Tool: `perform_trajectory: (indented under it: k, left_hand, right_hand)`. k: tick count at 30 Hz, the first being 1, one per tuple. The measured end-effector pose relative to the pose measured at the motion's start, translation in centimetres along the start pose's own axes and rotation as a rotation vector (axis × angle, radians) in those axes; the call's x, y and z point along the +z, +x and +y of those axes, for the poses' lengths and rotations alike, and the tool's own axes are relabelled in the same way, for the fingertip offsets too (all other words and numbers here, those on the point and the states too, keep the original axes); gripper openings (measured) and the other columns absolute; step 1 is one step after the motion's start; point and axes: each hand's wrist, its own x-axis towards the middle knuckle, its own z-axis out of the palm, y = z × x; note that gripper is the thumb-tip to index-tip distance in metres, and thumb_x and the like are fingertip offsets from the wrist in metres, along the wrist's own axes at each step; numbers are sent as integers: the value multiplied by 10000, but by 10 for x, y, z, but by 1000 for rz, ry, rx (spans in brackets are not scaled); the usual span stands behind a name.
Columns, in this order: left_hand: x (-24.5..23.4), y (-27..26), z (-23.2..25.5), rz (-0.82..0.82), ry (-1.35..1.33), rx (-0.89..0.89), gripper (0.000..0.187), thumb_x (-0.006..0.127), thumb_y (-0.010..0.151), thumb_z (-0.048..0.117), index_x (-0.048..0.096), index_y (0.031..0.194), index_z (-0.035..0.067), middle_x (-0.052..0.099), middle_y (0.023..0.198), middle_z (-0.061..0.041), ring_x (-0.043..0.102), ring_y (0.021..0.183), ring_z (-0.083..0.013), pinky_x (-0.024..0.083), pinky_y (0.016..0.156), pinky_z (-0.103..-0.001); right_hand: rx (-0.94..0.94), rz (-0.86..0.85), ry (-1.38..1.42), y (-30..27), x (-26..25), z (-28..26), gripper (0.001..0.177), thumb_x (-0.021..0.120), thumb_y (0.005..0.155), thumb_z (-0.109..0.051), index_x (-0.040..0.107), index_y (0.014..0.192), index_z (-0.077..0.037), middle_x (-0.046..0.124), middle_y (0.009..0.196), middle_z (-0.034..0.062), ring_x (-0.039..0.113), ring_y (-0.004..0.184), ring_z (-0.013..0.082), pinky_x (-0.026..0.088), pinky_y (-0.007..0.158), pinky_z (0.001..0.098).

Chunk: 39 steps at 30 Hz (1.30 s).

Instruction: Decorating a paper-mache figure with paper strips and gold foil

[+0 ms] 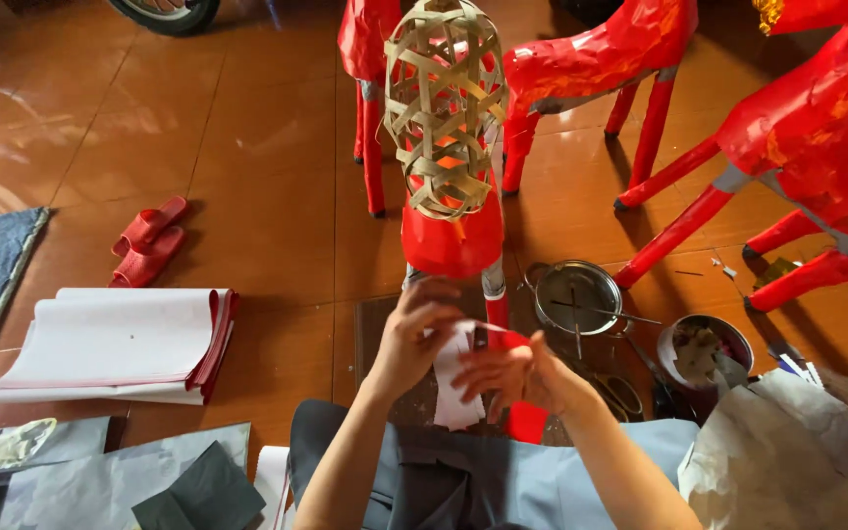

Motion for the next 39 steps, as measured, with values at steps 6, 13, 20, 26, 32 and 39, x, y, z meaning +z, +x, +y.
perform_trajectory:
  k: [6,13,20,26,32,39]
  left_hand:
    - [-23,-21,-1,-92,-240,37,79,763,787,93,756,863,112,592,1215,-190,480,1267,-412,355,1059,-539]
    - [30,-31,-2,252,-801,-606,358,675,853,14,552,1184,-40,588,1042,-187,570,1031,-346,456,956,-509]
    - [42,44,-14,325,-722,-926,715,667,847,533,513,1284,-12,634,989,-257,662,787,-273,559,754,-454]
    - [-4,131,37,349,-527,-937,959,399,690,728,442,1388,71,559,1200,-180,587,993,-234,537,780,-386]
    - [-27,170,25,230,-431,-819,1049,245,651,750,259,1514,153,528,1437,-177,552,1275,-280,462,1000,-370]
    - [-42,200,53,233,-558,-974,837,265,585,649,615,1087,78,739,933,-156,733,825,-285,651,707,-531]
  right_hand:
    - [116,600,586,10,-61,12,413,518,960,-405,659,812,-46,710,753,272,722,681,422,589,646,569]
    - [-97,682,283,74,-28,-15,594,371,977,-434,356,1432,-51,443,1410,326,415,1289,546,363,1016,692]
    - [-179,868,101,106,-3,-61,781,589,874,-552,320,1439,-83,501,1293,339,610,1095,468,490,952,603]
    - [-254,1050,164,137,38,-153,549,537,864,-476,385,1263,-131,583,1029,284,643,784,436,594,654,564]
    - [-369,945,413,166,44,-198,744,436,822,-444,349,1454,-61,437,1453,340,504,1270,496,447,1034,607]
    - [-341,631,201,184,-7,-206,510,468,775,-480,688,950,-55,725,1015,209,686,989,419,560,863,521]
